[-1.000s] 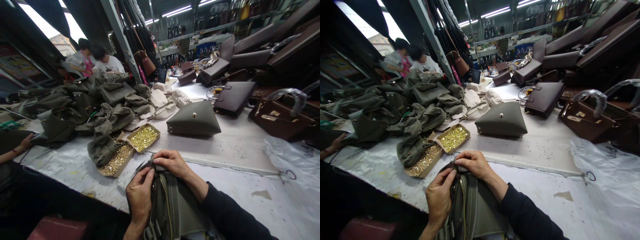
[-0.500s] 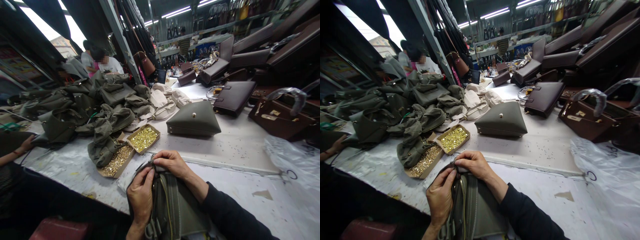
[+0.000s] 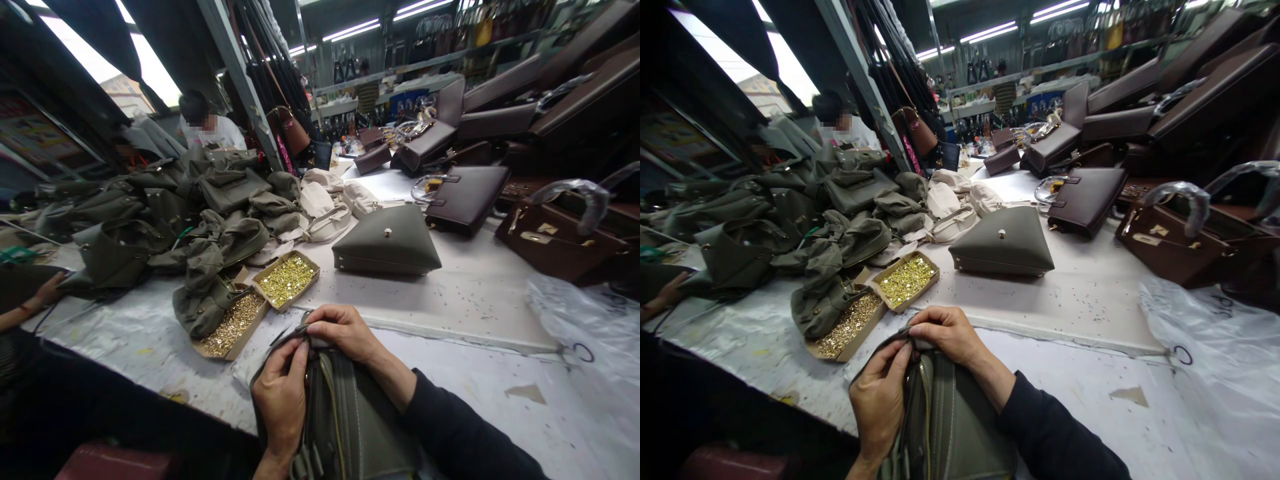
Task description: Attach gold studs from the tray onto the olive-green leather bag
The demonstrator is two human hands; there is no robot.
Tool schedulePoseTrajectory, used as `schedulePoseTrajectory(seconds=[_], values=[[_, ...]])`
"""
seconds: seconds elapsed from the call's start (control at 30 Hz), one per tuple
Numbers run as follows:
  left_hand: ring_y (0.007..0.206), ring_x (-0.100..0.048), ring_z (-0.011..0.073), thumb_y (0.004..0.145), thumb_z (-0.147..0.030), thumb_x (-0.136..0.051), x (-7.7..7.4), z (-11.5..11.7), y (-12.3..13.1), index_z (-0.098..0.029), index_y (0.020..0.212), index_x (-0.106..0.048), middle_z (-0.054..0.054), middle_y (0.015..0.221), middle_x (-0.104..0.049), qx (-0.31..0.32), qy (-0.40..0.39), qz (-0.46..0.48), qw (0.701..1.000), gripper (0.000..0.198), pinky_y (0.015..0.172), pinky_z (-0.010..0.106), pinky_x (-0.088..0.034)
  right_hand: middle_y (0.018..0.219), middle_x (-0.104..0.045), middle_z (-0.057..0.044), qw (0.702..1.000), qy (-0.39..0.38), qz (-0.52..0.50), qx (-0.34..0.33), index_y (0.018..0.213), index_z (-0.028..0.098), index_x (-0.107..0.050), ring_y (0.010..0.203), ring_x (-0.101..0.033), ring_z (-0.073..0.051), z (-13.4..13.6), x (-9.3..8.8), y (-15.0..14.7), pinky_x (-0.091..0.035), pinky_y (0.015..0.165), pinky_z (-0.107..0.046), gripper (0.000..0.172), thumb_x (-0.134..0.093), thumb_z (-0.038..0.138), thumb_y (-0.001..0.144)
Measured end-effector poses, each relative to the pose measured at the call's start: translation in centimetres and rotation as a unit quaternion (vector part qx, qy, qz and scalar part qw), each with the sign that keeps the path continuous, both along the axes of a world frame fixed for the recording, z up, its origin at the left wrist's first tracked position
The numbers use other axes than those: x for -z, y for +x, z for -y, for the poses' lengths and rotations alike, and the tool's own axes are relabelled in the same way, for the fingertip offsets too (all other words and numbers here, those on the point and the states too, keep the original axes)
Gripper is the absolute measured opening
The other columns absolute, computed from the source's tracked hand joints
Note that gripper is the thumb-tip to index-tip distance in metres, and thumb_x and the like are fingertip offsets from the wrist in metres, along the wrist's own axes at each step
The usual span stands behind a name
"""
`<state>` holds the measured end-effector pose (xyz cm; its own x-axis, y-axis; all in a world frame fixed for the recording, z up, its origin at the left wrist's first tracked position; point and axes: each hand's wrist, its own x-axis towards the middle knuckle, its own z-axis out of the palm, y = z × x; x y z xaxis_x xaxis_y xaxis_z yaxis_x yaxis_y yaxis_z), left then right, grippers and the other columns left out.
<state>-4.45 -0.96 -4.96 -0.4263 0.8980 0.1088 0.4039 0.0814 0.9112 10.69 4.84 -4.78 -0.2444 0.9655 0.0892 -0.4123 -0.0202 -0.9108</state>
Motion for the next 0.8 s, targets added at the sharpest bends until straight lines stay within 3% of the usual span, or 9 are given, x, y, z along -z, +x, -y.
schedulePoseTrajectory(seconds=[0.27, 0.67, 0.8], values=[[0.08, -0.073, 0.0253, 0.076, -0.052, -0.075, 0.43, -0.01, -0.07, -0.017, 0.094, -0.078, 0.009, 0.089, -0.078, 0.011, 0.011, 0.018, 1.0, 0.04, 0.079, 0.035, -0.059, 0.078, -0.072, -0.001, 1.0, 0.007, -0.003, 0.0, 0.083, 0.018, -0.078, 0.071, -0.061, -0.014, 0.25, -0.33, 0.1, -0.05, 0.07, -0.024, 0.02, -0.082, 0.036, 0.075], [0.074, -0.073, 0.0217, 0.075, -0.045, -0.079, -0.07, -0.1, -0.26, -0.015, 0.091, -0.075, 0.006, 0.084, -0.078, 0.036, 0.008, 0.136, 0.99, 0.034, 0.072, 0.03, -0.061, 0.078, -0.072, -0.001, 1.0, -0.003, 0.006, -0.007, 0.084, 0.018, -0.078, 0.07, -0.06, -0.014, 0.36, -0.61, -0.01, -0.049, 0.07, -0.026, 0.024, -0.083, 0.039, 0.073], [0.077, -0.074, 0.0228, 0.072, -0.046, -0.081, 0.23, -0.2, -0.42, -0.017, 0.091, -0.078, 0.006, 0.087, -0.079, 0.024, 0.003, 0.107, 0.994, 0.035, 0.075, 0.031, -0.062, 0.079, -0.072, -0.002, 1.0, -0.014, 0.002, -0.007, 0.083, 0.018, -0.078, 0.072, -0.061, -0.015, 0.3, -0.71, 0.01, -0.049, 0.072, -0.026, 0.024, -0.084, 0.039, 0.072]])
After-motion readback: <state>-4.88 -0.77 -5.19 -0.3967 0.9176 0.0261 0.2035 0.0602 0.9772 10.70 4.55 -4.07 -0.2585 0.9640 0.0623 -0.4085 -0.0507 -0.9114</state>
